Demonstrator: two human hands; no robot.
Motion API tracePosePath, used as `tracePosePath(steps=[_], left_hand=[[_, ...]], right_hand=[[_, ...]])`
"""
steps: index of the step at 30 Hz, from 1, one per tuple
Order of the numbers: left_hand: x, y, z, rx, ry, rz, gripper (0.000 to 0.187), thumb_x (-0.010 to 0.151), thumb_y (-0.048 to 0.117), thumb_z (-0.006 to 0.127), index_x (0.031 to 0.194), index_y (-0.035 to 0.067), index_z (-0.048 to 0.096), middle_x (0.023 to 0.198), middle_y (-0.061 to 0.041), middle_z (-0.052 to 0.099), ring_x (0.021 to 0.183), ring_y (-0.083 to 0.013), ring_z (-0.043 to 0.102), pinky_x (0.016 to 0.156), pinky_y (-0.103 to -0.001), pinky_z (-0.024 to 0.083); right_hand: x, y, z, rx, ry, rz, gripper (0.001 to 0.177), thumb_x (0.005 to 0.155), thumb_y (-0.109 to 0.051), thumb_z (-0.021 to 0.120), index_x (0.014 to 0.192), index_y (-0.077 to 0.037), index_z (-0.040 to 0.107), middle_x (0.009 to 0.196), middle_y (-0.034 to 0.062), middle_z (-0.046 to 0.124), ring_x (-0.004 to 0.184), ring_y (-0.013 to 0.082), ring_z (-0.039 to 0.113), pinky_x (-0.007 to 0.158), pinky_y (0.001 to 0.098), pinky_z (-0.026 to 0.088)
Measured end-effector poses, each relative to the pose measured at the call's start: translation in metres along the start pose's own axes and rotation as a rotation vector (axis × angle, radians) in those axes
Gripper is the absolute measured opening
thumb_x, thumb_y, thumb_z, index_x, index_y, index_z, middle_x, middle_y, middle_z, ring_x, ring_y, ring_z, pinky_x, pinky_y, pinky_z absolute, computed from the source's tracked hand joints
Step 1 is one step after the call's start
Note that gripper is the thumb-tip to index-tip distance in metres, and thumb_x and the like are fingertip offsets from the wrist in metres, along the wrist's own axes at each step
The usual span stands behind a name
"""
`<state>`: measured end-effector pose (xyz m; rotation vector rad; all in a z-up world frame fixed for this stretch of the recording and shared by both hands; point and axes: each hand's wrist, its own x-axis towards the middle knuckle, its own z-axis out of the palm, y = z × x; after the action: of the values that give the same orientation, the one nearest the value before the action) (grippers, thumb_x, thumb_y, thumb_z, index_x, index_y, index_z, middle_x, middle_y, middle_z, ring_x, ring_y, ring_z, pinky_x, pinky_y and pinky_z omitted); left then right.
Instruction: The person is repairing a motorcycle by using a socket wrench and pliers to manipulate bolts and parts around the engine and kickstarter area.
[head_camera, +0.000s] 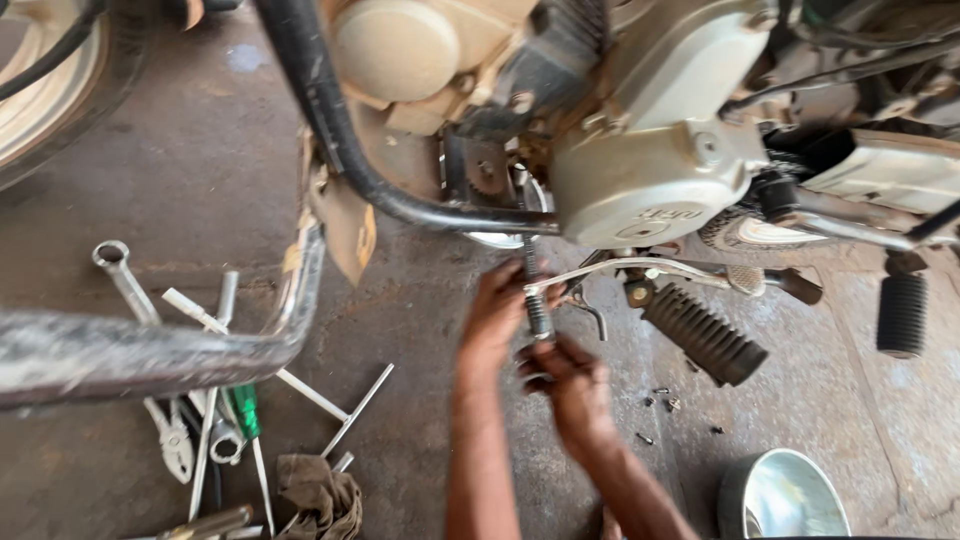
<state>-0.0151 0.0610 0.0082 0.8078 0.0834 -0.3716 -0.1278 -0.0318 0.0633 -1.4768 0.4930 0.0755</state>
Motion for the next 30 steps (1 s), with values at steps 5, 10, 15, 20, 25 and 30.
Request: tracePosePath(steps=[5, 10, 15, 20, 25, 30], left_hand=[[0.034, -0.050, 0.036, -0.350, -0.033, 0.360, 0.026, 0.092, 0.002, 0.072, 0.118, -0.003, 0.066, 0.109, -0.013, 0.073, 0.098, -0.0215, 0.074, 0.089, -0.035, 0.065], [0.053, -0.048, 0.045, -0.298, 0.116, 0.361, 0.015, 0.096, 0.000, 0.068, 0.111, -0.004, 0.067, 0.102, -0.009, 0.071, 0.096, -0.0170, 0.071, 0.091, -0.034, 0.063], [0.051, -0.043, 0.044, -0.166, 0.126, 0.381, 0.009, 0.099, -0.001, 0.067, 0.106, -0.005, 0.067, 0.099, -0.012, 0.072, 0.092, -0.0193, 0.070, 0.084, -0.032, 0.060], [0.047, -0.050, 0.051, -0.128, 0.214, 0.327, 0.009, 0.099, 0.001, 0.063, 0.107, -0.003, 0.066, 0.100, -0.013, 0.071, 0.088, -0.0178, 0.068, 0.078, -0.030, 0.059], [0.065, -0.059, 0.058, -0.009, 0.172, 0.076, 0.020, 0.096, -0.001, 0.056, 0.114, 0.005, 0.062, 0.102, -0.004, 0.071, 0.079, -0.0169, 0.064, 0.065, -0.033, 0.052], [0.111, -0.094, 0.053, -0.147, -0.029, 0.260, 0.021, 0.097, -0.002, 0.063, 0.118, 0.001, 0.061, 0.103, -0.007, 0.068, 0.090, -0.0149, 0.061, 0.079, -0.031, 0.054]], right_hand=[[0.048, 0.007, -0.049, 0.299, 0.038, -0.007, 0.028, 0.099, -0.007, 0.062, 0.124, 0.004, 0.067, 0.103, 0.0122, 0.074, 0.085, 0.0199, 0.070, 0.078, 0.0313, 0.061], [0.088, 0.012, -0.073, 0.431, -0.042, 0.065, 0.023, 0.100, -0.010, 0.062, 0.120, -0.002, 0.068, 0.102, 0.0100, 0.074, 0.088, 0.0174, 0.070, 0.082, 0.0278, 0.059], [0.113, 0.028, -0.086, 0.562, -0.099, 0.078, 0.016, 0.102, -0.010, 0.062, 0.115, -0.002, 0.067, 0.101, 0.0085, 0.072, 0.091, 0.0169, 0.070, 0.086, 0.0274, 0.060], [0.115, 0.034, -0.093, 0.554, -0.190, 0.040, 0.016, 0.101, -0.009, 0.064, 0.115, -0.002, 0.068, 0.104, 0.0078, 0.072, 0.092, 0.0173, 0.069, 0.084, 0.0284, 0.060], [0.159, 0.034, -0.107, 0.660, -0.147, -0.002, 0.018, 0.103, -0.016, 0.063, 0.115, -0.004, 0.069, 0.108, 0.0098, 0.074, 0.098, 0.0196, 0.071, 0.089, 0.0309, 0.060], [0.216, 0.032, -0.137, 0.882, -0.098, 0.055, 0.024, 0.100, -0.019, 0.062, 0.117, -0.005, 0.071, 0.114, 0.0088, 0.076, 0.106, 0.0227, 0.072, 0.095, 0.0370, 0.061]])
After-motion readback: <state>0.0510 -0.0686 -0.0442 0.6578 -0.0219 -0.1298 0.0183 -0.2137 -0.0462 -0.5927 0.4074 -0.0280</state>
